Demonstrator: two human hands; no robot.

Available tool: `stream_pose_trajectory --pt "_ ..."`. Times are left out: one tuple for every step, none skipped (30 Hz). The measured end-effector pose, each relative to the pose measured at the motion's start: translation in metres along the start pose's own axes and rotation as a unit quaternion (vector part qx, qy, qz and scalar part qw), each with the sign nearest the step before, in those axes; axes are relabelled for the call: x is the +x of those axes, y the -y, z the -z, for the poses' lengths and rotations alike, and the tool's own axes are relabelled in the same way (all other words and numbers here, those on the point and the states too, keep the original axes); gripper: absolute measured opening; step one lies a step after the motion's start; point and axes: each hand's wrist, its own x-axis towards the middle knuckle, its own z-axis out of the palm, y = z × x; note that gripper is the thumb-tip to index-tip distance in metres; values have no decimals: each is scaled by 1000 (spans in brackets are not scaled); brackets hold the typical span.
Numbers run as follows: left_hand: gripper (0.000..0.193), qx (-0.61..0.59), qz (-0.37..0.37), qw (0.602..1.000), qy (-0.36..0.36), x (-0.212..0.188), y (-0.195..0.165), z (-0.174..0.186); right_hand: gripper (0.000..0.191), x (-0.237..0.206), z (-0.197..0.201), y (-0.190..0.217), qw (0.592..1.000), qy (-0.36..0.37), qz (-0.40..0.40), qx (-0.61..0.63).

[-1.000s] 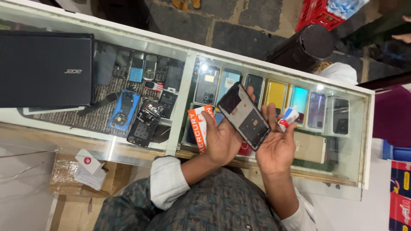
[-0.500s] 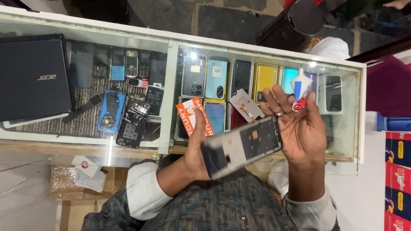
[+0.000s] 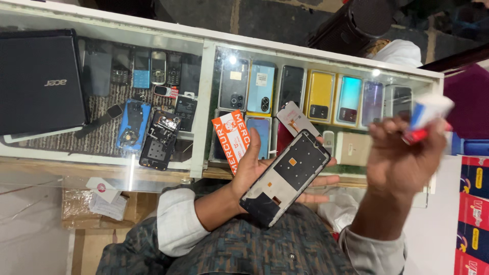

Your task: The person applies adhesive from a tube along the inner edge of a disassembled smartphone frame. The person then picks up a replacement screen assembly and positions it near the frame.

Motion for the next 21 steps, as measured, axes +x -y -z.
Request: stream_pose_trajectory --pt "117 12 -2 1000 3 0 -1 0 46 -5 6 3 999 -2 39 -25" --pt "114 22 -4 1000 5 1 -1 0 47 -14 12 4 993 6 79 -84" --pt "111 33 -5 999 7 1 -1 0 46 -23 18 5 989 18 104 -104" --pt "110 47 -11 999 0 2 -1 1 46 -33 24 5 983 30 130 -124" --pt "109 61 -17 998 -7 3 0 2 42 -43 30 2 983 46 140 -105" --pt "108 74 -21 997 -15 3 0 4 31 -53 37 -1 979 31 162 -119" --pt "106 68 -18 997 -16 4 0 5 23 -62 45 -5 974 14 183 -133" --pt "104 64 -16 998 -17 5 0 6 19 -69 54 -11 960 -31 215 -179" --pt "101 60 -13 998 -19 5 0 8 31 -76 62 -16 940 -77 246 -222" --pt "100 48 -9 999 -23 6 1 9 29 -81 69 -20 923 -70 271 -263" --pt "98 36 -5 999 -26 6 0 10 29 -84 74 -26 904 -63 294 -304" --pt "96 24 1 999 -30 7 1 10 29 -89 76 -30 882 -52 311 -349" --pt "94 25 0 999 -26 7 1 11 29 -92 75 -32 858 -43 329 -391" --pt "91 27 -1 999 -20 7 1 11 30 -95 70 -34 831 -31 342 -437" --pt "89 27 -1 1000 -15 7 1 11 29 -97 62 -33 824 -17 320 -467" --pt "87 58 -1 998 -26 6 1 10 28 -98 49 -31 815 -2 299 -496" --pt "84 89 -2 995 -36 5 1 10 27 -101 34 -26 826 18 245 -507" --pt "81 120 -5 992 -48 4 2 8 28 -102 17 -23 835 42 191 -515" --pt "79 126 -13 990 -68 3 2 8 30 -100 -1 -22 828 58 184 -526" --pt "77 133 -22 987 -87 4 3 7 31 -97 -18 -21 822 75 178 -536" --pt "75 139 -32 984 -107 3 2 6 32 -93 -33 -21 815 91 171 -546"
